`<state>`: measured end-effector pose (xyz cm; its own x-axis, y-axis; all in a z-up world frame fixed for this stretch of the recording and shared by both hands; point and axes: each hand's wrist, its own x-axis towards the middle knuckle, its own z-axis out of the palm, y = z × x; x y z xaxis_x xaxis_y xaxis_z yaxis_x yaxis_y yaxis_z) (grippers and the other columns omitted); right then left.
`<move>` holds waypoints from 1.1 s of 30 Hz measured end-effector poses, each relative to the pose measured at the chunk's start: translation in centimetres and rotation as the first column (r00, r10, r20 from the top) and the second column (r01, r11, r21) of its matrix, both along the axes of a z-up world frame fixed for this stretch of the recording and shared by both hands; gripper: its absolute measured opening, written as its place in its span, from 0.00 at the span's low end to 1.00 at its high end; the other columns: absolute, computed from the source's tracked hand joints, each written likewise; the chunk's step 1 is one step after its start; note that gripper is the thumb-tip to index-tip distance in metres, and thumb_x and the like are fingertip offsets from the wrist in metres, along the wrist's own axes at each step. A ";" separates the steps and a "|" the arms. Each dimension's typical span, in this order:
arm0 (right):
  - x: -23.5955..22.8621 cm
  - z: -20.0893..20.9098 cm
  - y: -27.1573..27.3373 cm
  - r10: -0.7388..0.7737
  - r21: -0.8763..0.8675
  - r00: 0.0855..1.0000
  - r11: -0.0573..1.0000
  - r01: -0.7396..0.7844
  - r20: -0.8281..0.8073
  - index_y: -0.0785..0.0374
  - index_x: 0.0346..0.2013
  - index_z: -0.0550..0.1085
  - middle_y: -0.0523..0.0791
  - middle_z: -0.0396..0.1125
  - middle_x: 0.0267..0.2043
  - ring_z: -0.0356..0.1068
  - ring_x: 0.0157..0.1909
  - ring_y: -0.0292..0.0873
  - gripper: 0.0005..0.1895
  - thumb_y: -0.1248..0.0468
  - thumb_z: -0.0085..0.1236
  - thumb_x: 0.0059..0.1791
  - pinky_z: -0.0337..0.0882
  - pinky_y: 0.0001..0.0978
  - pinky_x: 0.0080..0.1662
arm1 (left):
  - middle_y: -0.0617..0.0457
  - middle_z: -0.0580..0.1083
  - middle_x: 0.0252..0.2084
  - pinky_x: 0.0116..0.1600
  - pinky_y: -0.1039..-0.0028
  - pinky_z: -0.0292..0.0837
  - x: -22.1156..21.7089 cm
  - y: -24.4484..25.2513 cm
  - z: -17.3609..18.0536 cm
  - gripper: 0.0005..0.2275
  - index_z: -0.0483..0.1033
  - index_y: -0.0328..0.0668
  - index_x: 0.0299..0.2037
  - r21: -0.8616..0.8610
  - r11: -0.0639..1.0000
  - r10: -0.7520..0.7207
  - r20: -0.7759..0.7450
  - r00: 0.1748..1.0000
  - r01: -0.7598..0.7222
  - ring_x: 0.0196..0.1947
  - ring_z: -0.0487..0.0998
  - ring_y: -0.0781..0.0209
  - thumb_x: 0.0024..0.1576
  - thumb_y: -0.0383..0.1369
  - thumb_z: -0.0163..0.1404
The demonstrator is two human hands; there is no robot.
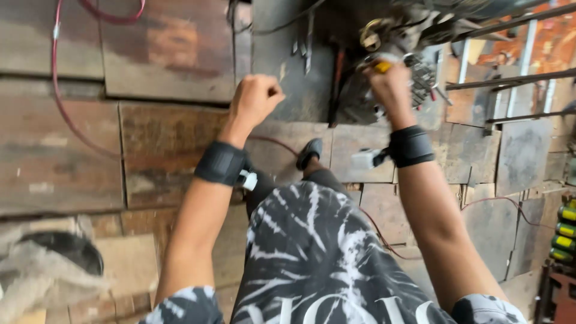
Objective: The recorder is repairing and cleaning a small air compressor motor using various tools including wrenches and a brush.
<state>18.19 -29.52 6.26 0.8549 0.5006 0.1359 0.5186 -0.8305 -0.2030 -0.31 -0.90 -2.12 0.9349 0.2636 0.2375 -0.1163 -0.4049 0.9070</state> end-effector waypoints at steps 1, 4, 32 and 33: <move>-0.4 1.6 0.7 -0.068 0.109 0.991 0.991 0.081 -0.119 0.62 0.42 0.80 0.58 0.73 0.32 0.75 0.34 0.60 0.10 0.61 0.62 0.49 0.74 0.45 0.38 | 0.43 0.78 0.30 0.39 0.63 0.74 0.2 0.1 1.7 0.05 0.79 0.37 0.29 0.009 1.000 0.024 -0.075 0.997 -0.023 0.33 0.80 0.46 0.52 0.29 0.60; 2.6 0.9 -0.8 -0.038 0.145 0.991 0.988 0.057 -0.129 0.63 0.42 0.80 0.53 0.76 0.35 0.78 0.35 0.52 0.10 0.60 0.63 0.51 0.75 0.39 0.39 | 0.44 0.75 0.28 0.35 0.62 0.71 1.2 -0.3 1.7 0.06 0.74 0.35 0.27 0.034 0.997 0.071 -0.067 0.995 -0.069 0.30 0.78 0.46 0.53 0.26 0.57; -3.4 -11.0 2.2 0.154 -0.476 0.971 0.878 -0.050 0.181 0.63 0.32 0.76 0.58 0.69 0.34 0.71 0.36 0.61 0.07 0.63 0.58 0.44 0.73 0.50 0.34 | 0.45 0.78 0.38 0.40 0.61 0.74 -4.6 1.3 -2.0 0.03 0.78 0.39 0.37 -0.089 0.994 0.064 -0.041 0.997 -0.067 0.38 0.80 0.44 0.54 0.26 0.53; -3.5 -11.7 1.5 0.149 -0.477 0.972 0.878 -0.045 0.181 0.63 0.32 0.76 0.58 0.69 0.34 0.71 0.36 0.61 0.07 0.63 0.58 0.44 0.73 0.50 0.34 | 0.45 0.78 0.38 0.40 0.61 0.74 -5.0 1.4 -1.9 0.03 0.78 0.39 0.37 -0.090 0.994 0.058 -0.041 0.997 -0.062 0.38 0.80 0.44 0.54 0.26 0.53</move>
<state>14.72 -28.05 -5.42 0.7772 0.6284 0.0330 0.5885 -0.7444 0.3154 -5.32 0.52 -4.03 0.9246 0.3385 0.1745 -0.0590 -0.3254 0.9437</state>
